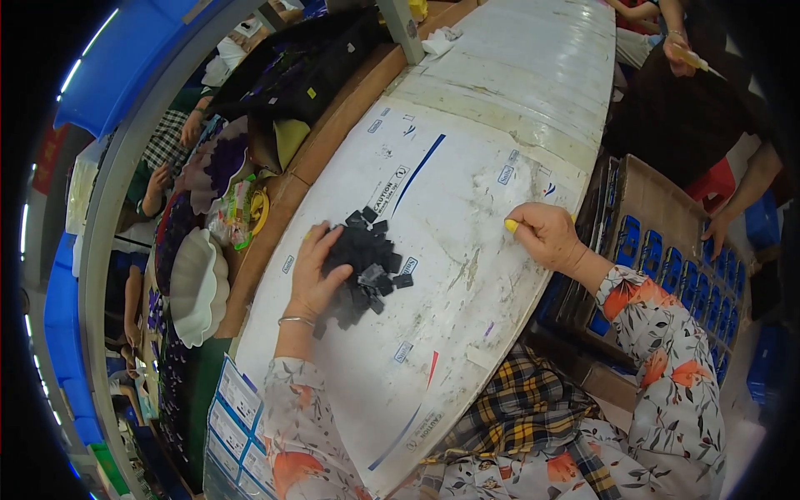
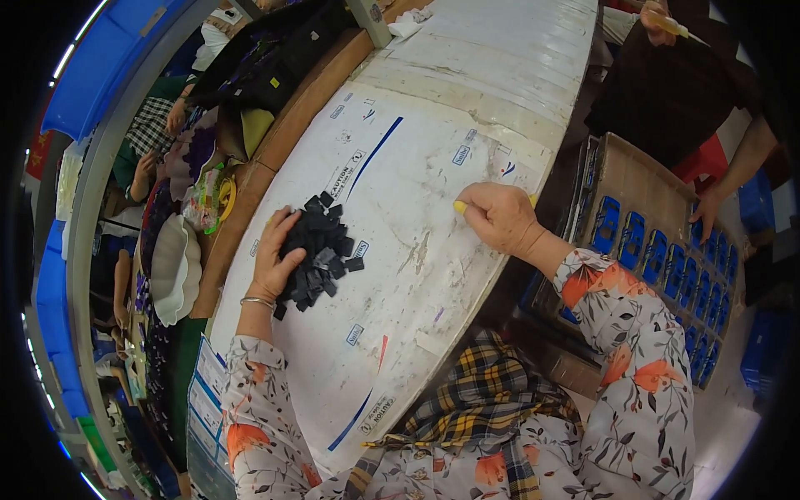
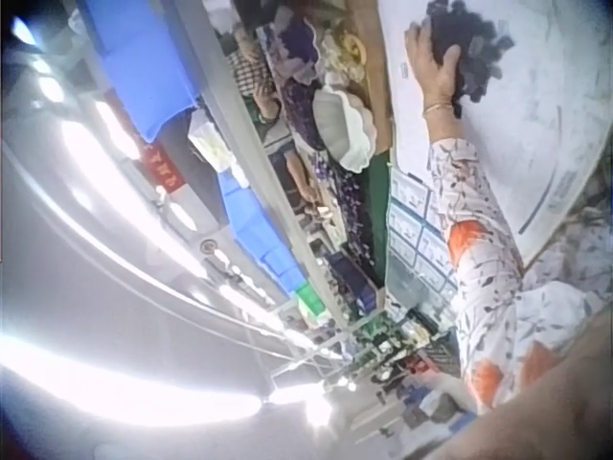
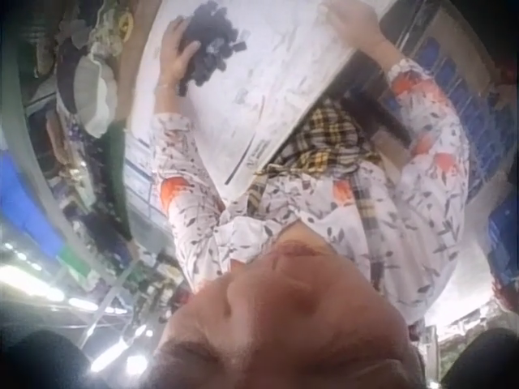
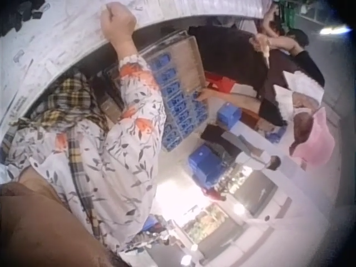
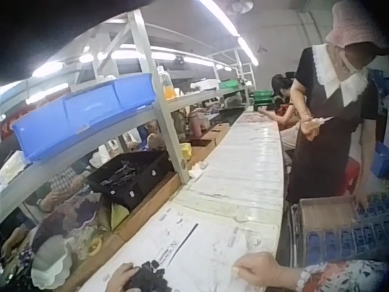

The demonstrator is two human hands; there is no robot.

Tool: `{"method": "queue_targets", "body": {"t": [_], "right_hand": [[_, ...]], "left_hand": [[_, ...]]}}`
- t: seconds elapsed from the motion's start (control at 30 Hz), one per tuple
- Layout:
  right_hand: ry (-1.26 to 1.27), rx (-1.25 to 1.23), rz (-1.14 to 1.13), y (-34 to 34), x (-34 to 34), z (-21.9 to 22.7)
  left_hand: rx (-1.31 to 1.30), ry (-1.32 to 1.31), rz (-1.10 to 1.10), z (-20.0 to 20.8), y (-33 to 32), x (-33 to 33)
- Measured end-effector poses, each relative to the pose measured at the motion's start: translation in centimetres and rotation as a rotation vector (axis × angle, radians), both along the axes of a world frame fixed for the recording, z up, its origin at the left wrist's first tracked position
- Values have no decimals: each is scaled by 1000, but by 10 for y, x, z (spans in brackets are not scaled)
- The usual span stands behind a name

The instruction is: The person assembles toy cars by inserting black plastic components into car bodies by hand and placing the assembled cars onto the table.

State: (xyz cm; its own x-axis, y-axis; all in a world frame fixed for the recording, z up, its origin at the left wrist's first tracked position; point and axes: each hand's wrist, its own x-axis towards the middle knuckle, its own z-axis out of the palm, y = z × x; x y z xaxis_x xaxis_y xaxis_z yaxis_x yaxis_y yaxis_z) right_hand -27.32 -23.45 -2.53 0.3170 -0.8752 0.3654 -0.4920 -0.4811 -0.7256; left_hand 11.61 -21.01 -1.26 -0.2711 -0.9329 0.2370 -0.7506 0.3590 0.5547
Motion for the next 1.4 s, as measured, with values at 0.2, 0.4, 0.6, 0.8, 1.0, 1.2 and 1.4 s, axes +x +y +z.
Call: {"method": "queue_targets", "body": {"t": [0.2,0.4,0.6,0.8,1.0,1.2,1.4], "right_hand": [[23,-5,-9,1,3,-1],[47,-20,-17,1,4,0],[49,-44,-13,1,-1,-3],[52,-37,-9,2,-1,-3],[52,-53,13,-4,2,-13],[29,-105,-8,-5,-1,-7],[57,-34,9,-1,-2,-8]], "left_hand": [[10,-12,-55,4,14,-42],[35,90,-95,20,26,-63],[-70,68,214,4,65,-25],[-22,77,533,-26,101,-37],[-16,354,456,-25,83,-78],[-127,211,471,-5,91,-81],[-30,413,733,-35,128,-64]]}}
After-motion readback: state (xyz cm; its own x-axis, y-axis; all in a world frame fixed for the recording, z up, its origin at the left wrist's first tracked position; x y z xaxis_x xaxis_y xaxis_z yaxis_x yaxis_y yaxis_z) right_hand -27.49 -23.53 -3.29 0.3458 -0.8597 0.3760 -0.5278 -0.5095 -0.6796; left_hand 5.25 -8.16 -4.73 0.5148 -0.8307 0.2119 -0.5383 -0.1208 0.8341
